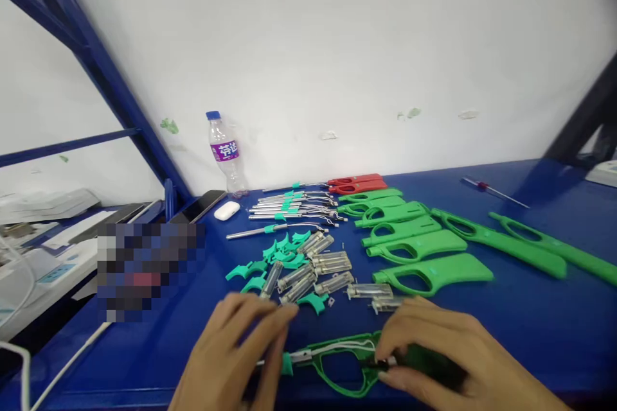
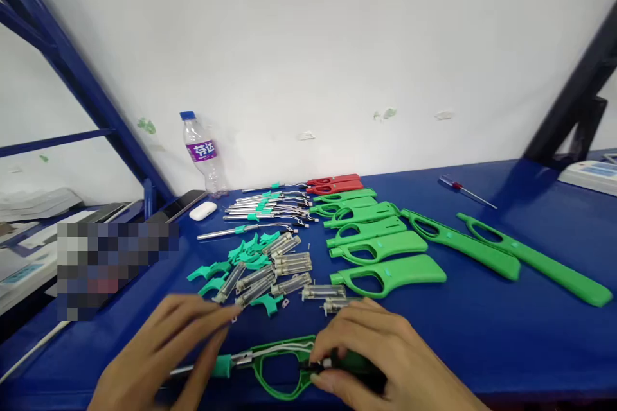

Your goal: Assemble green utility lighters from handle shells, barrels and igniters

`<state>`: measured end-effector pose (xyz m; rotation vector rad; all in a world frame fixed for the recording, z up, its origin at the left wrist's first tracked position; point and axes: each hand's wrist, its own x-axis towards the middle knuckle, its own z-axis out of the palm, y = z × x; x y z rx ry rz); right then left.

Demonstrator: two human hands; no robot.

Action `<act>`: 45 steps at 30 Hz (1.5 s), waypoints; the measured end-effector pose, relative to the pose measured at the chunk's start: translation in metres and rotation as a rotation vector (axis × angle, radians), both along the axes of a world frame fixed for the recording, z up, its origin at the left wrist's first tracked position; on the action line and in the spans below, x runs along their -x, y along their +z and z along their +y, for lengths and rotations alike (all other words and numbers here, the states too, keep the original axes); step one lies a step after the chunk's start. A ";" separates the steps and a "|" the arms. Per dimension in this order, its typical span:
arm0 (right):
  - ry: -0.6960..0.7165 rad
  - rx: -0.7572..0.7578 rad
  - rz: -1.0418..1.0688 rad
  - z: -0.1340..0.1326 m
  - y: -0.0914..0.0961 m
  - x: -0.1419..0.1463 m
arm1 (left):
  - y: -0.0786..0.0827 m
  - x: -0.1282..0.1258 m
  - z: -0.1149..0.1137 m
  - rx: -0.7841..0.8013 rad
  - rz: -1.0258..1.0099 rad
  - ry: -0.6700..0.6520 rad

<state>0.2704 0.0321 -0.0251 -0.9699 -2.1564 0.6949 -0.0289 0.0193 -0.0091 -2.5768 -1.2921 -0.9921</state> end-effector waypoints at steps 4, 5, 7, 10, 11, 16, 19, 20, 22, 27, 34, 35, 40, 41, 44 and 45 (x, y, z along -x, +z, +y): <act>-0.010 0.141 0.015 -0.004 0.002 -0.003 | 0.013 -0.018 0.030 0.074 0.115 -0.013; -0.005 0.150 0.030 -0.005 0.002 -0.003 | 0.013 -0.022 0.036 0.081 0.149 -0.026; 0.002 0.147 0.055 -0.005 0.002 -0.003 | 0.011 -0.026 0.044 0.084 0.195 -0.050; -0.001 0.137 0.102 -0.005 0.003 -0.002 | 0.008 -0.024 0.045 0.052 0.188 -0.056; -0.004 0.142 0.118 -0.005 0.003 -0.003 | 0.008 -0.022 0.042 0.033 0.179 -0.053; 0.038 0.152 0.166 -0.005 0.004 -0.003 | 0.011 -0.013 0.009 0.009 -0.003 0.000; 0.033 0.134 0.163 -0.006 0.004 -0.003 | 0.008 -0.012 -0.012 0.079 0.002 -0.053; 0.026 0.129 0.164 -0.007 0.003 -0.003 | 0.005 -0.012 -0.016 0.089 0.038 -0.089; 0.021 0.116 0.169 -0.007 0.004 -0.002 | 0.000 -0.013 -0.020 0.102 0.111 -0.148; -0.009 0.124 0.177 -0.006 0.006 -0.001 | -0.010 -0.019 -0.019 0.080 0.156 -0.148; -0.025 0.243 0.251 -0.005 0.010 -0.003 | -0.014 -0.028 -0.018 0.086 0.068 -0.117; -0.023 0.246 0.250 -0.004 0.010 -0.003 | -0.014 -0.029 -0.018 0.085 0.061 -0.109; 0.003 0.201 0.237 -0.004 0.009 -0.003 | -0.014 -0.033 -0.018 0.082 0.015 -0.064; 0.007 0.200 0.235 -0.004 0.009 -0.004 | -0.014 -0.034 -0.018 0.092 0.015 -0.070; -0.002 0.199 0.225 -0.004 0.007 -0.004 | -0.014 -0.038 -0.018 0.088 0.018 -0.089; -0.005 0.193 0.222 -0.005 0.007 -0.004 | -0.014 -0.039 -0.018 0.084 0.019 -0.086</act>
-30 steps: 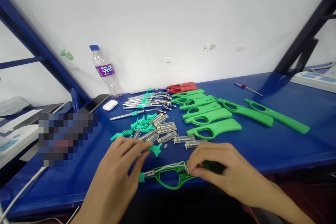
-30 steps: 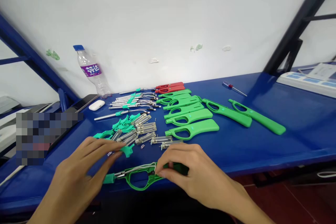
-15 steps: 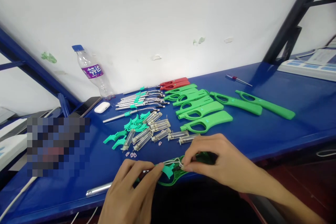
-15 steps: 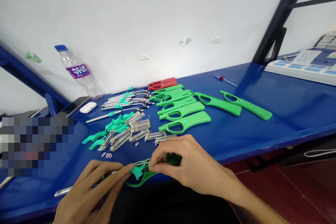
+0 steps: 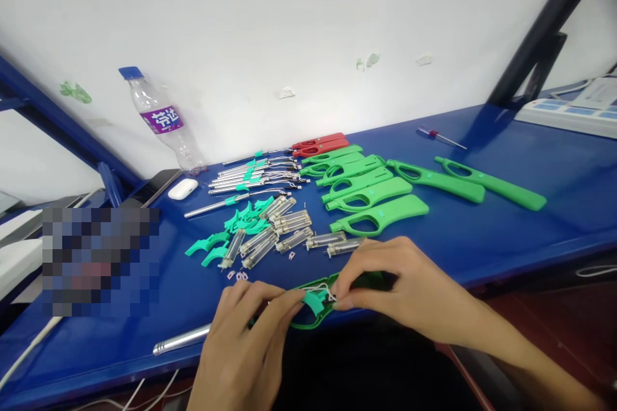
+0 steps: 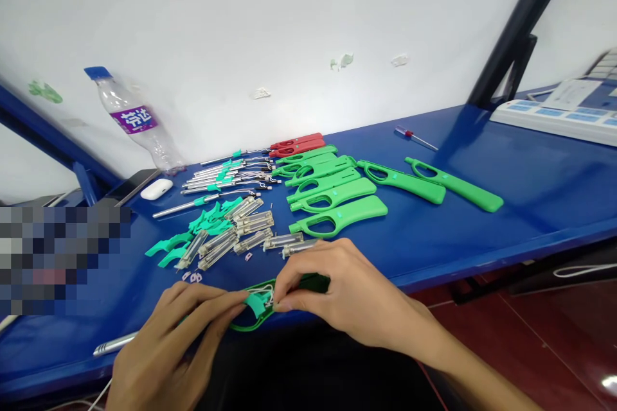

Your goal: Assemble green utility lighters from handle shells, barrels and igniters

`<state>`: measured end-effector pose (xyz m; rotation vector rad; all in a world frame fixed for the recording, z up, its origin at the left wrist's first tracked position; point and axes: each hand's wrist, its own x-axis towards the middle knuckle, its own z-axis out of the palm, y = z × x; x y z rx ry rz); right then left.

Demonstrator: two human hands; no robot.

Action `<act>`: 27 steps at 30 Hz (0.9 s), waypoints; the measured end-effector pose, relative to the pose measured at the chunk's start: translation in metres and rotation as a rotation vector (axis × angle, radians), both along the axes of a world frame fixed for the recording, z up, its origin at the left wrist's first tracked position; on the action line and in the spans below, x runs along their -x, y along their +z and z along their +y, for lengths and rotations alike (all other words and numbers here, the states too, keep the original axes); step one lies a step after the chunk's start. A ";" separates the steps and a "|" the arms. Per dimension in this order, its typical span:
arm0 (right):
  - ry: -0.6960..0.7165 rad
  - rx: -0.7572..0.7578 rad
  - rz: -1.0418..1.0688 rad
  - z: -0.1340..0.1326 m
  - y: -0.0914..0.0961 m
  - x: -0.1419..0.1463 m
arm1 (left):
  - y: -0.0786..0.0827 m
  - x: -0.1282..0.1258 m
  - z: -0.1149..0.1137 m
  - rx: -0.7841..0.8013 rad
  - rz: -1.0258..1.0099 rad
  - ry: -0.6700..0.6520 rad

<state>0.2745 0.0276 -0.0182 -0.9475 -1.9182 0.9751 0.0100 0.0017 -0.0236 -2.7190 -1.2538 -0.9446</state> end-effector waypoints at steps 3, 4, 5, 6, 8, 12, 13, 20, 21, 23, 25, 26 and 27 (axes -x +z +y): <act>-0.005 -0.005 0.004 0.000 -0.001 0.000 | -0.002 -0.001 0.000 -0.005 -0.001 0.010; -0.008 -0.003 0.003 -0.001 -0.001 0.001 | -0.003 0.000 -0.001 0.004 0.007 0.007; -0.013 -0.001 0.001 -0.001 0.000 0.001 | -0.005 0.001 -0.001 0.008 0.013 0.004; -0.019 -0.001 -0.001 -0.001 0.000 0.001 | -0.006 0.002 -0.002 0.011 0.022 0.000; -0.030 -0.007 -0.006 -0.001 0.002 0.002 | -0.009 0.005 -0.002 0.009 0.042 -0.010; -0.018 -0.040 -0.016 -0.001 0.003 0.003 | -0.011 0.008 -0.001 0.006 0.053 -0.031; -0.008 -0.047 -0.020 -0.001 0.003 0.003 | -0.010 0.008 0.000 0.016 0.038 -0.033; 0.013 -0.116 -0.043 -0.001 0.001 0.002 | -0.008 0.008 0.006 0.089 -0.068 -0.059; 0.011 -0.116 -0.049 -0.001 0.001 0.002 | -0.008 0.007 0.006 0.102 -0.077 -0.056; -0.001 -0.113 -0.057 -0.002 0.000 0.002 | -0.008 0.007 0.007 0.099 -0.088 -0.056; -0.017 -0.110 -0.063 -0.003 -0.001 0.002 | -0.009 0.007 0.008 0.076 -0.082 -0.053; -0.022 -0.112 -0.064 -0.003 -0.001 0.003 | -0.009 0.007 0.009 0.066 -0.073 -0.050; -0.024 -0.118 -0.065 -0.004 -0.002 0.003 | -0.009 0.007 0.009 0.057 -0.063 -0.051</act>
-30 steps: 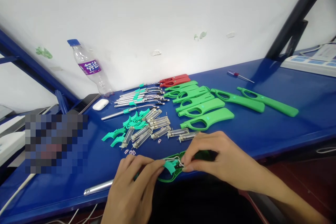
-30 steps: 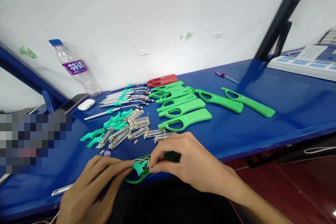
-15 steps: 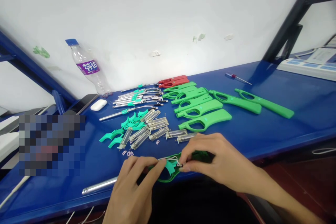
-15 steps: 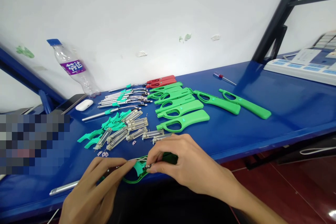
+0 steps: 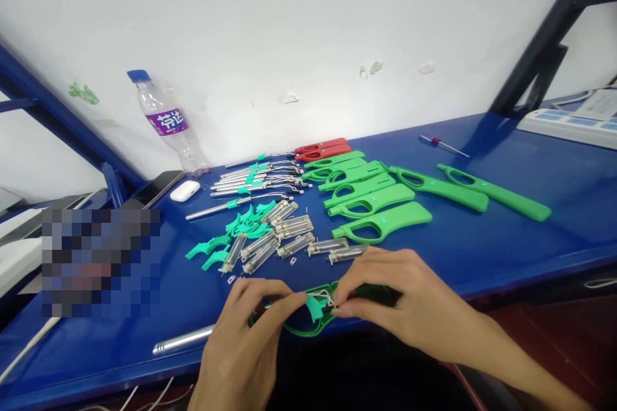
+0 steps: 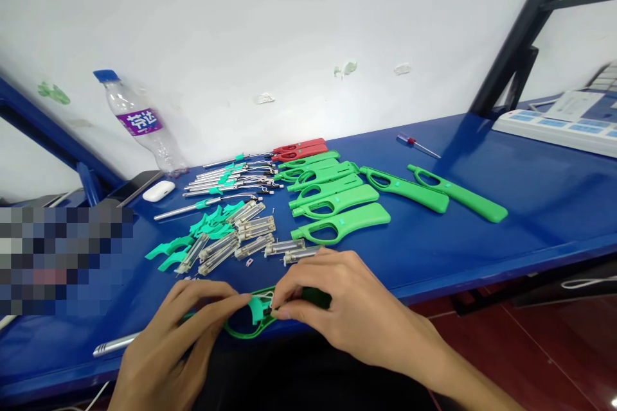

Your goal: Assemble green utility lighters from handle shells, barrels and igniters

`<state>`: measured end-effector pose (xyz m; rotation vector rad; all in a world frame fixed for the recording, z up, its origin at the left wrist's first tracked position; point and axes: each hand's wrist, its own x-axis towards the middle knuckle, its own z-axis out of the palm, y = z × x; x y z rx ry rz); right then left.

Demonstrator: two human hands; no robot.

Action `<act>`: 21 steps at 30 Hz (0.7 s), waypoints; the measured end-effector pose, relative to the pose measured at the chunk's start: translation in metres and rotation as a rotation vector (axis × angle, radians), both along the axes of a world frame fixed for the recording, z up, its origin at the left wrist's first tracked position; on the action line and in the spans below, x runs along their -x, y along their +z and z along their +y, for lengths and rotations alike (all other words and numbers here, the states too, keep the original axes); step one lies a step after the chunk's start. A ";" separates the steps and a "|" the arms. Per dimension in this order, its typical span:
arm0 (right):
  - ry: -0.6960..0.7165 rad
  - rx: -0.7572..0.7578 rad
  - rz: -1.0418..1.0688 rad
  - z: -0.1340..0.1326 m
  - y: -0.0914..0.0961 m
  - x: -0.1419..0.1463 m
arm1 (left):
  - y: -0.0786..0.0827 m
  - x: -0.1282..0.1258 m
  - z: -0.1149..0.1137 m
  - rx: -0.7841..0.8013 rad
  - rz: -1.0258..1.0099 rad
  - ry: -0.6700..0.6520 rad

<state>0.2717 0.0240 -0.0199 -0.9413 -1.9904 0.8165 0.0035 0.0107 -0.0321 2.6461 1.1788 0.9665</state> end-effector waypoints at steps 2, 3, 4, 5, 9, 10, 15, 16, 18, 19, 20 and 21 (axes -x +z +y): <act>0.000 -0.018 0.000 -0.001 -0.001 0.000 | 0.001 0.000 0.000 -0.004 0.020 -0.002; 0.001 -0.026 -0.001 -0.001 -0.001 0.000 | 0.001 -0.001 0.000 -0.004 0.026 -0.003; 0.004 -0.031 -0.004 -0.001 -0.001 0.000 | 0.002 -0.001 -0.001 -0.008 0.028 -0.005; 0.006 -0.032 -0.010 -0.001 -0.001 0.000 | 0.003 -0.001 -0.002 -0.006 0.032 -0.008; 0.010 -0.011 -0.026 -0.001 0.000 -0.001 | 0.009 -0.003 -0.006 0.012 0.057 -0.040; 0.008 -0.005 -0.026 0.000 0.000 -0.001 | 0.010 -0.004 -0.007 0.012 0.066 -0.048; -0.029 -0.087 -0.012 -0.001 -0.001 0.001 | 0.010 -0.005 -0.007 -0.026 0.120 -0.020; -0.029 -0.117 -0.005 -0.001 -0.001 0.002 | 0.010 -0.004 -0.007 -0.035 0.124 -0.015; -0.018 -0.154 0.004 -0.001 -0.001 0.004 | 0.008 -0.003 -0.007 -0.042 0.125 -0.012; -0.014 -0.159 0.002 -0.002 -0.001 0.004 | 0.007 -0.003 -0.008 -0.044 0.122 -0.010; -0.014 -0.157 -0.003 -0.002 -0.002 0.004 | 0.007 -0.003 -0.008 -0.046 0.115 -0.006; -0.021 -0.149 -0.012 -0.002 -0.002 0.004 | 0.006 -0.003 -0.009 -0.046 0.106 0.003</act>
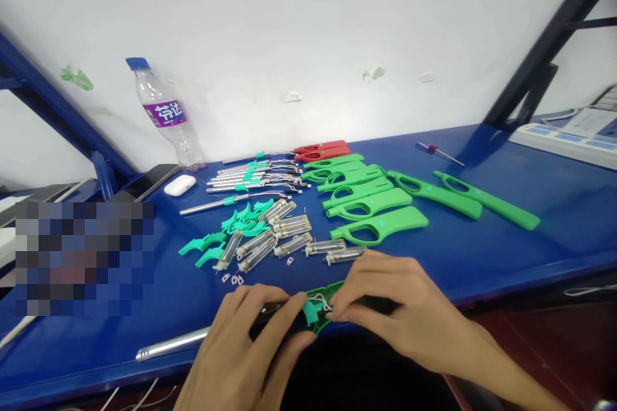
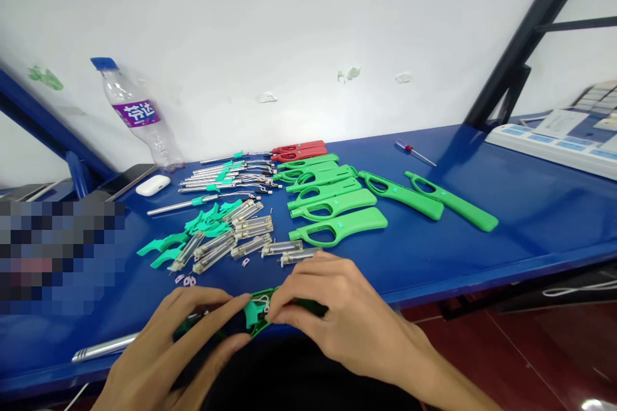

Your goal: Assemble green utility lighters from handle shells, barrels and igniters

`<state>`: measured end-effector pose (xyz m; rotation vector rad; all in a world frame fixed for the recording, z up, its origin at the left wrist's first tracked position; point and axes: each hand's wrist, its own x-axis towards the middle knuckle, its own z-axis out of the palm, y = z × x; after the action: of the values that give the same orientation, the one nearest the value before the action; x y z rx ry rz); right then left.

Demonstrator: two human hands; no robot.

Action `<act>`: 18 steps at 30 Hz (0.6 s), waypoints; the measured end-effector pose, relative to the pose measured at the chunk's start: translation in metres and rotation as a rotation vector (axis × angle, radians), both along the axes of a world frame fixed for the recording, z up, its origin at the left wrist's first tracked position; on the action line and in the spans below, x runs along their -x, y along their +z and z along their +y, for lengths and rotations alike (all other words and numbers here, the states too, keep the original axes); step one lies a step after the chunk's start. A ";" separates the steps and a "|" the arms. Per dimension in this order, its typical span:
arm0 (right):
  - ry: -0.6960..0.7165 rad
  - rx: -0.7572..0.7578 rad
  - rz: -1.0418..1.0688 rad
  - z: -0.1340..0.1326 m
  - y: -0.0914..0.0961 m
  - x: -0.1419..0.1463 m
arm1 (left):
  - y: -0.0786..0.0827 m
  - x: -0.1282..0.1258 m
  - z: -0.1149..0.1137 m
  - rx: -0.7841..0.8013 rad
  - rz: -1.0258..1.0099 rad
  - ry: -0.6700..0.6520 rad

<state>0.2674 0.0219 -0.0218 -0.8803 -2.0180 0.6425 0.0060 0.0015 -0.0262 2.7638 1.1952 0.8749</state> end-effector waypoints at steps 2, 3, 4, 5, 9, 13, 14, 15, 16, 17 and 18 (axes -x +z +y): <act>-0.020 0.008 -0.008 0.000 -0.001 -0.001 | -0.001 0.000 -0.002 0.016 -0.017 0.020; -0.028 0.005 -0.008 -0.001 -0.002 -0.001 | -0.001 0.000 -0.003 0.026 -0.026 0.031; -0.033 -0.005 -0.006 -0.001 -0.003 -0.002 | -0.002 -0.001 -0.004 0.039 -0.033 0.044; -0.031 -0.016 -0.005 -0.001 -0.003 -0.002 | -0.002 -0.001 -0.004 0.045 -0.040 0.054; -0.002 -0.071 -0.023 -0.002 -0.005 -0.002 | -0.001 -0.003 -0.003 0.039 -0.068 0.061; -0.030 -0.134 -0.134 -0.004 -0.005 0.000 | -0.003 -0.004 -0.002 0.024 -0.078 0.054; -0.035 -0.143 -0.155 -0.005 -0.005 0.001 | -0.003 -0.004 -0.002 0.022 -0.076 0.054; -0.037 -0.147 -0.170 -0.006 -0.005 0.001 | -0.003 -0.004 -0.002 0.017 -0.073 0.056; -0.033 -0.151 -0.179 -0.007 -0.005 0.001 | -0.003 -0.004 -0.003 0.015 -0.071 0.060; -0.028 -0.156 -0.187 -0.007 -0.005 0.000 | -0.003 -0.003 -0.003 0.011 -0.071 0.062; -0.023 -0.163 -0.195 -0.008 -0.005 0.000 | -0.003 -0.003 -0.003 0.007 -0.072 0.061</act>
<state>0.2676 0.0141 -0.0265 -0.8949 -2.1951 0.3853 0.0093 -0.0016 -0.0292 2.6786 1.2744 0.9646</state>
